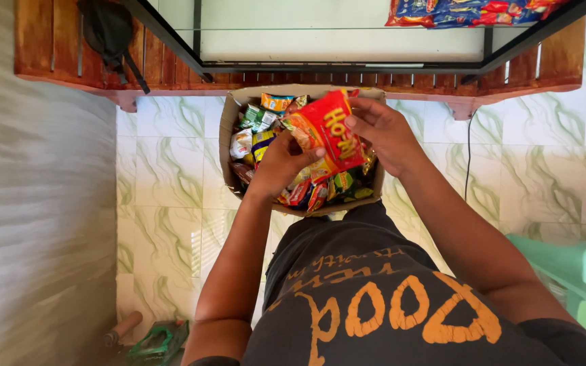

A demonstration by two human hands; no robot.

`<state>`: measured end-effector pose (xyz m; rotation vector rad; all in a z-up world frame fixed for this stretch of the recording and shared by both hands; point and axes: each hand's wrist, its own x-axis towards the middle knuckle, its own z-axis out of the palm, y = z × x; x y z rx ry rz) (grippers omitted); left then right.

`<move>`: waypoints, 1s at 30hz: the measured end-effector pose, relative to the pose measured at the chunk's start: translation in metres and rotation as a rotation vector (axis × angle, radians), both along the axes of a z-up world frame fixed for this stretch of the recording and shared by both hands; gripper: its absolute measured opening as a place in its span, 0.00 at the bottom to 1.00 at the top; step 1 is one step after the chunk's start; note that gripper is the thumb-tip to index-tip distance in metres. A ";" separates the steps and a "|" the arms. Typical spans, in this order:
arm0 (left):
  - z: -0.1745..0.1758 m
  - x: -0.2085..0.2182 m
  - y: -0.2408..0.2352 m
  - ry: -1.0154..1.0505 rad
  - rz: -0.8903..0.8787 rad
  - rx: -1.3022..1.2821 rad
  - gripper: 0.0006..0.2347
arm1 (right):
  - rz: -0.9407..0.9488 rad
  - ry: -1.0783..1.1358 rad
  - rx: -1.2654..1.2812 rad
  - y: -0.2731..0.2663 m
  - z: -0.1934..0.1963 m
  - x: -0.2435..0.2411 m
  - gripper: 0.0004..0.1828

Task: Transferring various packaged snack bags from a cardboard box on the floor into a glass display cabinet.

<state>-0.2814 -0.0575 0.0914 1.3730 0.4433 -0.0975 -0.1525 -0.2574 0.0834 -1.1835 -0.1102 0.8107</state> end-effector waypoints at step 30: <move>0.005 0.016 -0.045 -0.117 0.295 0.384 0.17 | -0.151 -0.103 0.067 0.010 -0.015 -0.006 0.09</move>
